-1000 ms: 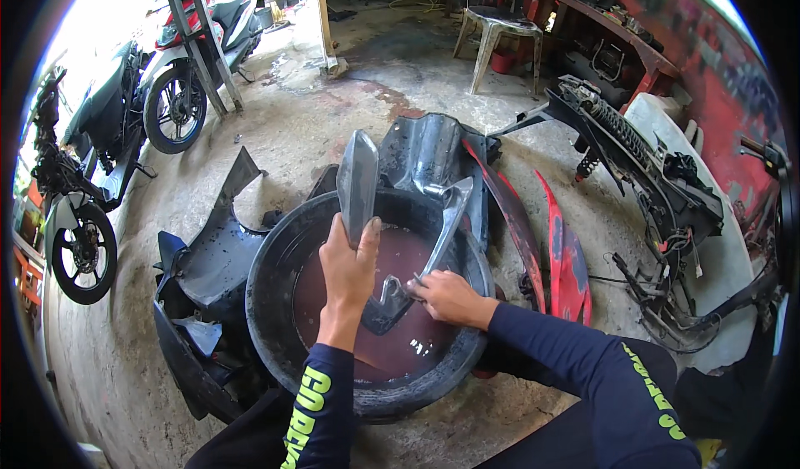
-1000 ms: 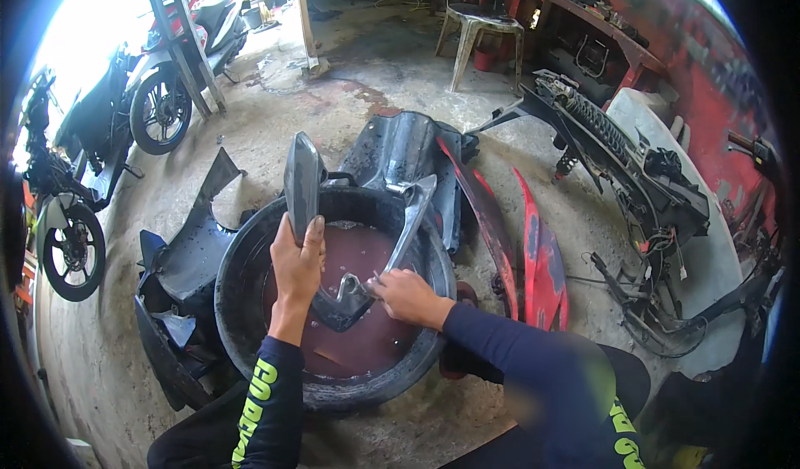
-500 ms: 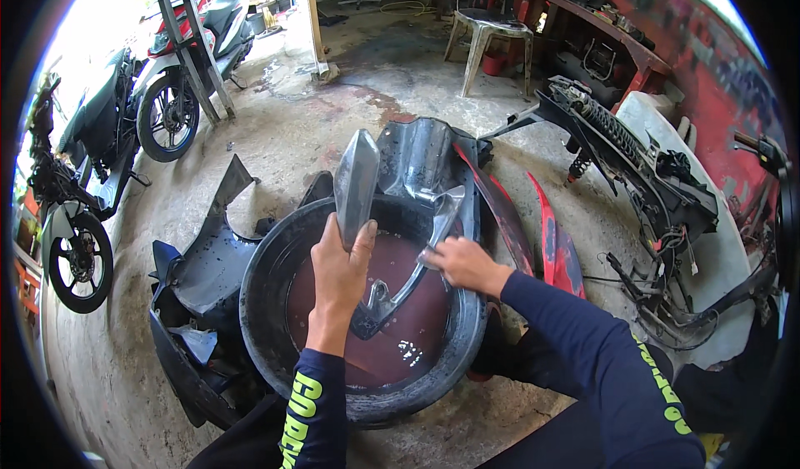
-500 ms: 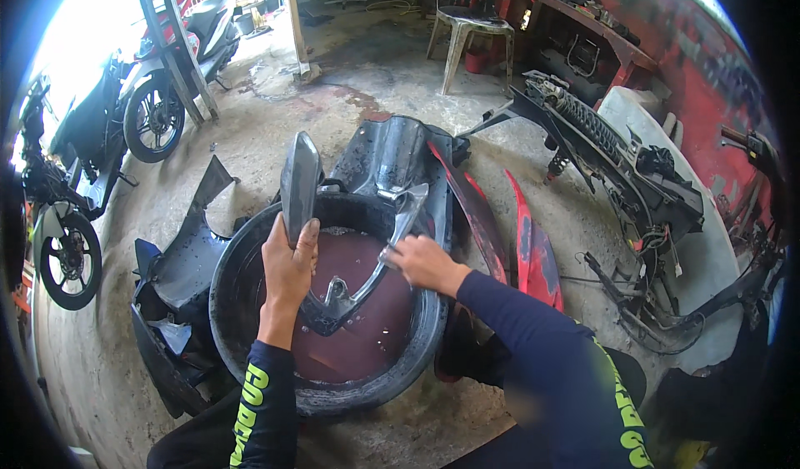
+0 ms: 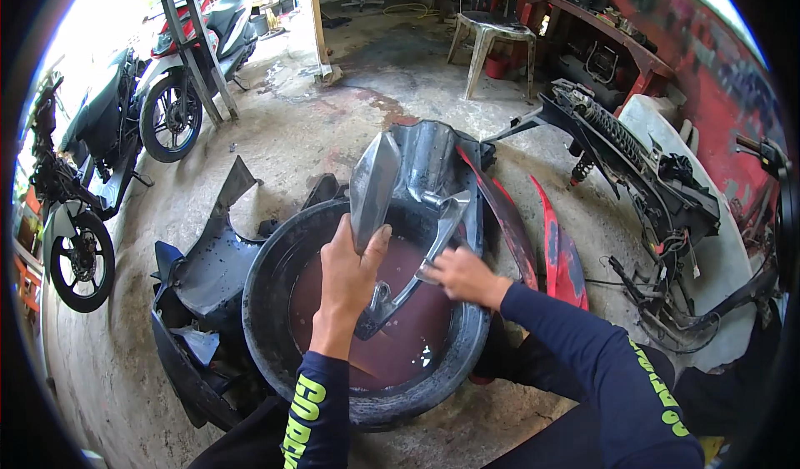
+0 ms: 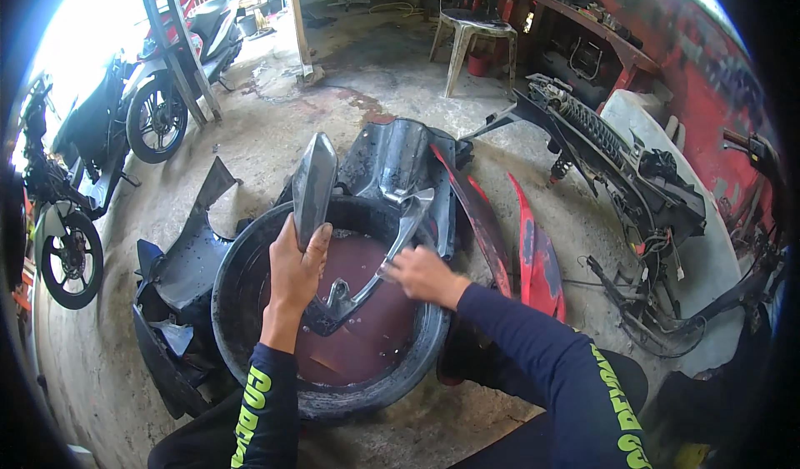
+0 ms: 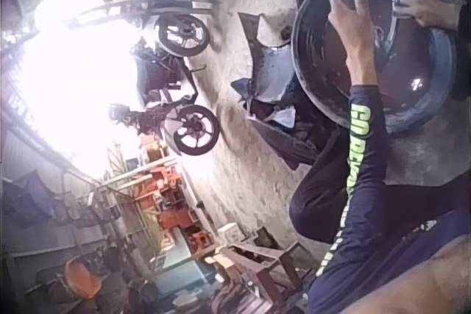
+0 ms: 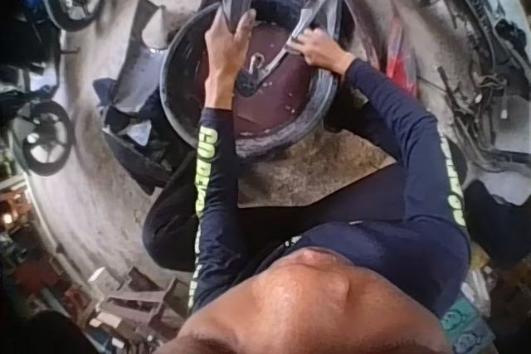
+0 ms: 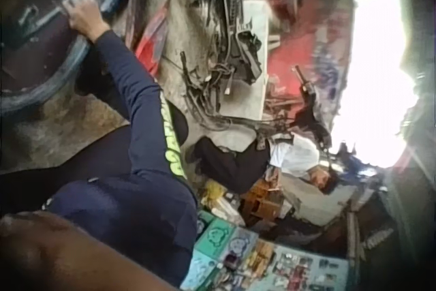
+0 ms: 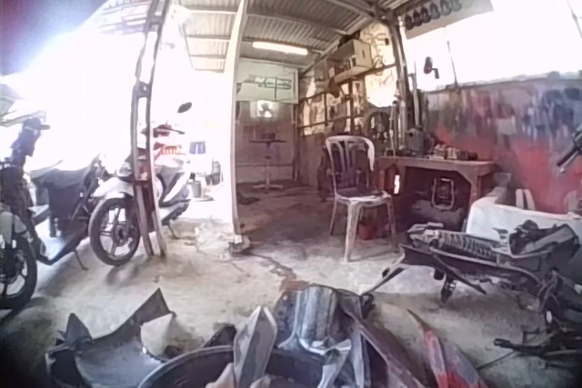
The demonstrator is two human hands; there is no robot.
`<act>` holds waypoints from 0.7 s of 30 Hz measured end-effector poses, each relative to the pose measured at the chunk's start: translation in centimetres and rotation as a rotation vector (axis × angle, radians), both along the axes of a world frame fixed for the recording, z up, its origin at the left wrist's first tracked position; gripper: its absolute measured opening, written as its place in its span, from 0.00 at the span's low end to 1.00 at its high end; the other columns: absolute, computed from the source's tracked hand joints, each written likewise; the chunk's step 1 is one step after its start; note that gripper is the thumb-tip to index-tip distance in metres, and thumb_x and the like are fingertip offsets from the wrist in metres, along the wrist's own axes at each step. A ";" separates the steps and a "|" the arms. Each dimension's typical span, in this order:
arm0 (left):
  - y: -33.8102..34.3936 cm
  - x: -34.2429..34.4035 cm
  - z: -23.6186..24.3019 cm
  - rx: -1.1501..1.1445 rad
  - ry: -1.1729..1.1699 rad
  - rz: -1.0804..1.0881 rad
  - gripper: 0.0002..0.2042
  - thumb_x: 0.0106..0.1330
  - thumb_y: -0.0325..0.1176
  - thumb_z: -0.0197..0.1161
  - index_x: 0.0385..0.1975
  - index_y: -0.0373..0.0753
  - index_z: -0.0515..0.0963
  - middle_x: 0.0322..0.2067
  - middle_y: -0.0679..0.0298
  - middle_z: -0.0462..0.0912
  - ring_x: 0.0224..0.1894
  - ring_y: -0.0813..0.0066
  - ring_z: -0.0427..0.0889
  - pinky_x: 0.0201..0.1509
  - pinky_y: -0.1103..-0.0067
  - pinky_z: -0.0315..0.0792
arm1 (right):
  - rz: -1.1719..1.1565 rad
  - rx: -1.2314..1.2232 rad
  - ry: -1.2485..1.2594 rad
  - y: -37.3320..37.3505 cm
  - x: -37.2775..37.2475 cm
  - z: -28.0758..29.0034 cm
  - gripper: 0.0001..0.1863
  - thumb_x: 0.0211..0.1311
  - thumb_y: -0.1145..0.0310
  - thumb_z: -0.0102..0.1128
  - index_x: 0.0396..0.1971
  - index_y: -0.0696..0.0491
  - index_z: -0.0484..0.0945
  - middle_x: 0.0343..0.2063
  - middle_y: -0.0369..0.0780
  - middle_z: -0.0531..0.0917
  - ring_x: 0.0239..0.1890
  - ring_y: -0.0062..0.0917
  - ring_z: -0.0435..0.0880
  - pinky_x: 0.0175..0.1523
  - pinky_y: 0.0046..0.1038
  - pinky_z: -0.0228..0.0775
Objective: The person wet-sands a motorcycle grab bar over a basin of liquid using a piece of sandpaper, turning the bar over to rub different surfaces.
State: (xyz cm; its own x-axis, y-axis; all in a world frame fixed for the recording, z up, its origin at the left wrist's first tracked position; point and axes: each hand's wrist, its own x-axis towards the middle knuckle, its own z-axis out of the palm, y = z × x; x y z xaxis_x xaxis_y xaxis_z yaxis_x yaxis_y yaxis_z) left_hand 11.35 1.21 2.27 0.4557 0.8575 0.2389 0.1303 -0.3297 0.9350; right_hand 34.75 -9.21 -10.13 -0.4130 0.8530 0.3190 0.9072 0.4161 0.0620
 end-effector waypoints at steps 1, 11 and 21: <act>0.1 -0.1 -0.1 0.002 -0.012 0.009 0.17 0.70 0.42 0.66 0.40 0.31 0.76 0.22 0.56 0.81 0.24 0.71 0.80 0.32 0.73 0.74 | -0.068 0.044 -0.056 0.7 1.0 1.5 0.16 0.56 0.67 0.57 0.46 0.46 0.82 0.29 0.36 0.79 0.35 0.30 0.79 0.36 0.34 0.69; -0.1 0.1 0.3 -0.036 -0.039 0.005 0.18 0.69 0.42 0.67 0.41 0.30 0.76 0.23 0.53 0.82 0.24 0.71 0.79 0.32 0.72 0.74 | -0.502 0.185 0.051 0.7 2.5 1.2 0.20 0.54 0.68 0.60 0.50 0.46 0.83 0.30 0.35 0.78 0.37 0.29 0.77 0.39 0.33 0.68; 0.2 -0.5 -0.6 -0.003 -0.009 0.026 0.17 0.69 0.42 0.67 0.39 0.30 0.75 0.22 0.54 0.82 0.24 0.68 0.81 0.31 0.72 0.73 | -0.094 -0.007 0.163 -1.6 -6.1 -2.0 0.21 0.55 0.69 0.58 0.51 0.48 0.82 0.28 0.36 0.77 0.33 0.32 0.75 0.36 0.37 0.66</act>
State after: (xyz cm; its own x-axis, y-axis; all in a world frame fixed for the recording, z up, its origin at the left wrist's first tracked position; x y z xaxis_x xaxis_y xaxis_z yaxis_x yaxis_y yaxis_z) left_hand 10.89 1.40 1.70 0.4311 0.8698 0.2401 0.1302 -0.3233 0.9373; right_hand 28.67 -10.77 -12.14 -0.2748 0.8880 0.3688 0.9399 0.3290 -0.0918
